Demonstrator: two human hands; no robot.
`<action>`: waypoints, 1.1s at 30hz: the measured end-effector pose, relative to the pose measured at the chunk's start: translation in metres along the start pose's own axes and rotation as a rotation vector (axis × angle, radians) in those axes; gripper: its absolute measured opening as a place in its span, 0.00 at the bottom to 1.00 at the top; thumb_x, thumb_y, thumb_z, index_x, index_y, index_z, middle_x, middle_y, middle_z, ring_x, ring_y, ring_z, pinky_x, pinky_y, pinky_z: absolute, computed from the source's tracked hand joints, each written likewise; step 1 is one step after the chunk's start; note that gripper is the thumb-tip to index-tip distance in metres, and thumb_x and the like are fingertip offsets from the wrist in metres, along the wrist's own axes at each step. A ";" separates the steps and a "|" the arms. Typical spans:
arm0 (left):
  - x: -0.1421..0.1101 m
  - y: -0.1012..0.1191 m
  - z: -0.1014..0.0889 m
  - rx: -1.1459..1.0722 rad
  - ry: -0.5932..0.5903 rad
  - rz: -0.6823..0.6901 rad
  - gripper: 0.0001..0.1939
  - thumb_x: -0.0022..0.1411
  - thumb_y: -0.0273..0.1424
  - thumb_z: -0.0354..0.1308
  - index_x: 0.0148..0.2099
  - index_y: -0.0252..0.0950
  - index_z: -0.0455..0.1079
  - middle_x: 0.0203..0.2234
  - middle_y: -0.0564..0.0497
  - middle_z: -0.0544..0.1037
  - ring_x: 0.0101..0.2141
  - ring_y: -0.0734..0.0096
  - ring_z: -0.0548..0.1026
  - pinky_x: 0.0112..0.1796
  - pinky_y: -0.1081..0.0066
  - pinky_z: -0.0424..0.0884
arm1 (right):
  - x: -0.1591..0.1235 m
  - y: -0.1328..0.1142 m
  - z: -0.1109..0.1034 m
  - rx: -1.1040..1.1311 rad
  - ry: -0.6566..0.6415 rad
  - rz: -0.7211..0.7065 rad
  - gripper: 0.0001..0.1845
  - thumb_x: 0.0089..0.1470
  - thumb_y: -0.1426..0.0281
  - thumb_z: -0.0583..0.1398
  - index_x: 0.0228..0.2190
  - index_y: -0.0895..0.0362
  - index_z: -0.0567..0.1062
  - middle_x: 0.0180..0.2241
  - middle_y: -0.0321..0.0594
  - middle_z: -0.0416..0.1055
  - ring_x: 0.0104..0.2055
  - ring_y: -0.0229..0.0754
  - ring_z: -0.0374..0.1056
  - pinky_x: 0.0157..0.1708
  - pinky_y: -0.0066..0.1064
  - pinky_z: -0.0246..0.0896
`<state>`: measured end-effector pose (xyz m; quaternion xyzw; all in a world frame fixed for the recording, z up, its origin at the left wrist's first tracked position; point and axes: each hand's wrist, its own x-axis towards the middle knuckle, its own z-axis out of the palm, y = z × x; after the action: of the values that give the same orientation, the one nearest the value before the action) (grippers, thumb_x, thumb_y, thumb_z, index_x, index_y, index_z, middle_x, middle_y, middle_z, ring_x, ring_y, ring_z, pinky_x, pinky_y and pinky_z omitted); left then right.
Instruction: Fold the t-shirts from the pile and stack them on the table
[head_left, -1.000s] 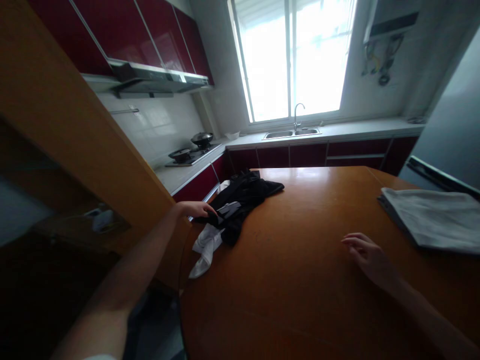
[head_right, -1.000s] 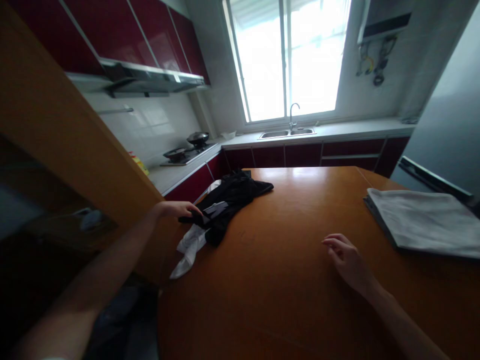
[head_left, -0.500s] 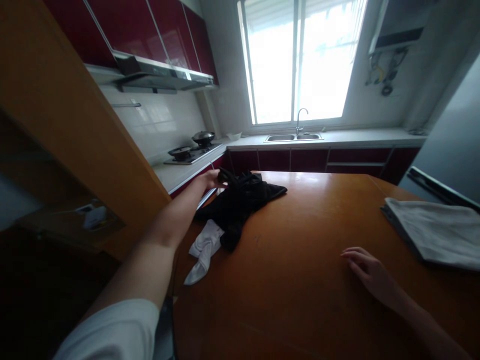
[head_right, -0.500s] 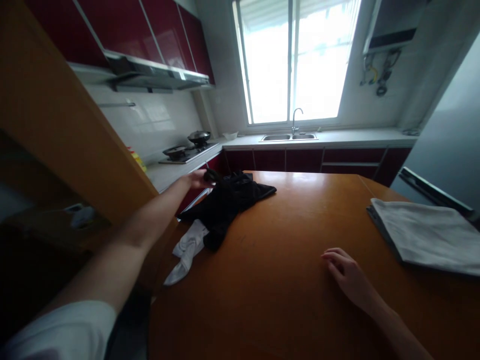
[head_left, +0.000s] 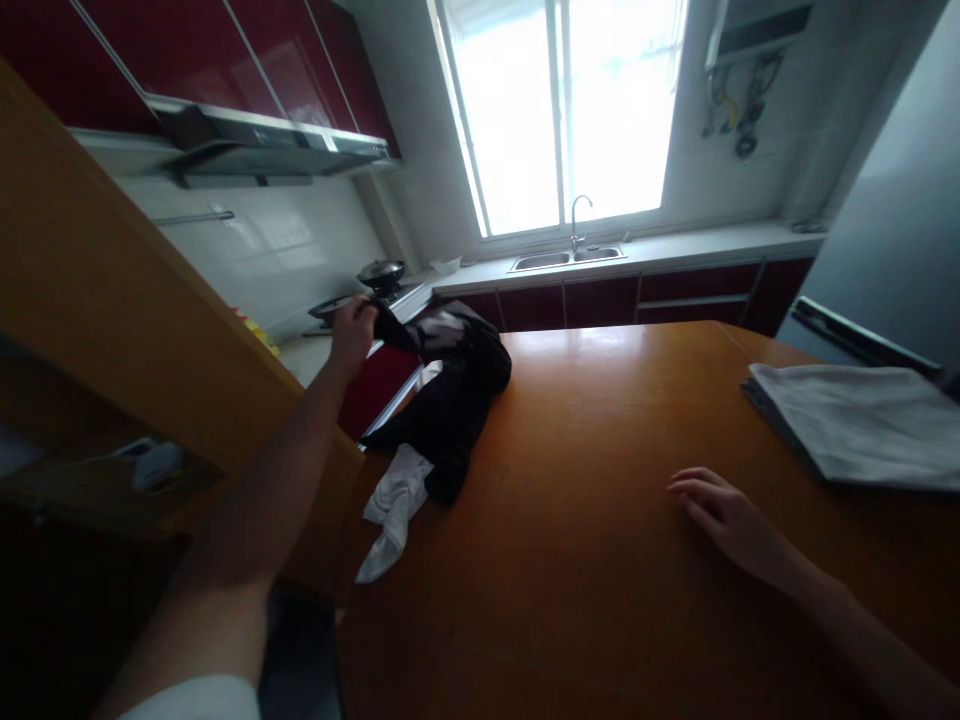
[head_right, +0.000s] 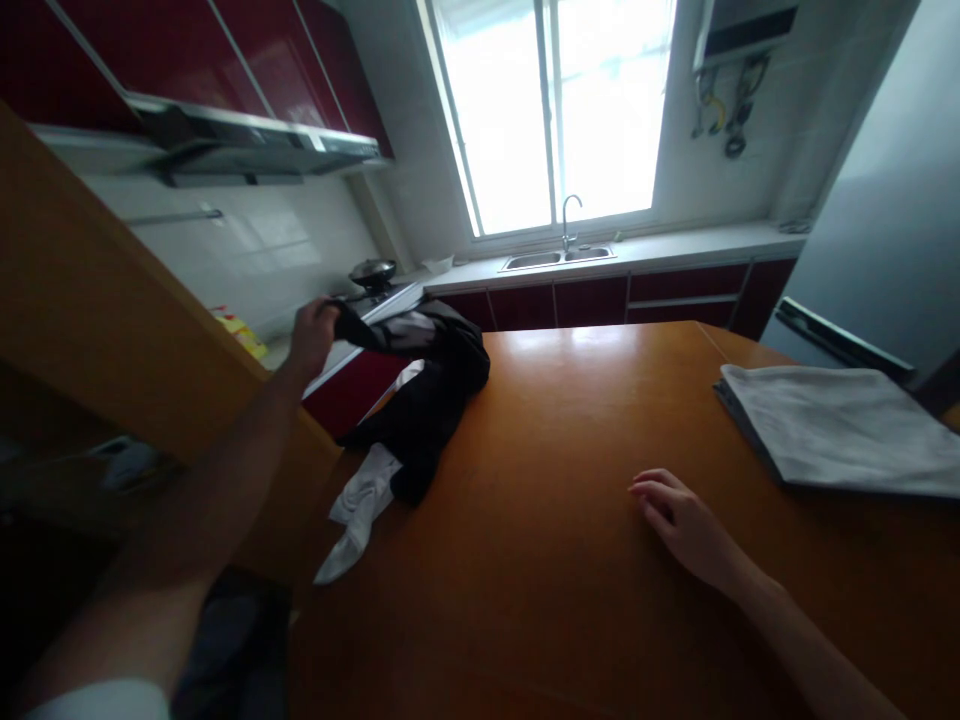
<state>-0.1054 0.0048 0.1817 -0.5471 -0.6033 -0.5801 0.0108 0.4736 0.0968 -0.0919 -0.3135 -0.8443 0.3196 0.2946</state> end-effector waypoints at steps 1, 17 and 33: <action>-0.026 -0.004 -0.008 0.051 -0.115 -0.077 0.14 0.63 0.38 0.62 0.39 0.30 0.74 0.24 0.55 0.78 0.30 0.74 0.73 0.37 0.75 0.74 | 0.000 -0.001 0.000 -0.002 -0.002 0.000 0.14 0.63 0.62 0.55 0.39 0.53 0.80 0.49 0.46 0.72 0.50 0.49 0.71 0.51 0.40 0.67; -0.202 -0.099 0.097 0.970 -0.714 -0.059 0.29 0.69 0.48 0.46 0.69 0.49 0.62 0.71 0.46 0.55 0.70 0.36 0.47 0.59 0.29 0.52 | 0.013 0.004 -0.021 -0.134 0.369 0.030 0.12 0.59 0.72 0.54 0.38 0.54 0.78 0.42 0.44 0.75 0.47 0.48 0.71 0.50 0.40 0.66; -0.198 -0.046 0.191 0.395 -0.631 0.330 0.23 0.66 0.47 0.50 0.57 0.46 0.74 0.56 0.46 0.76 0.58 0.50 0.72 0.59 0.53 0.67 | 0.006 0.029 -0.103 -0.643 0.732 0.385 0.12 0.64 0.68 0.53 0.34 0.57 0.75 0.37 0.51 0.73 0.43 0.53 0.66 0.49 0.46 0.56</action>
<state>0.0618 0.0252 -0.0408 -0.7751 -0.5809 -0.2474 0.0230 0.5515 0.1551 -0.0465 -0.6289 -0.6685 -0.0379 0.3952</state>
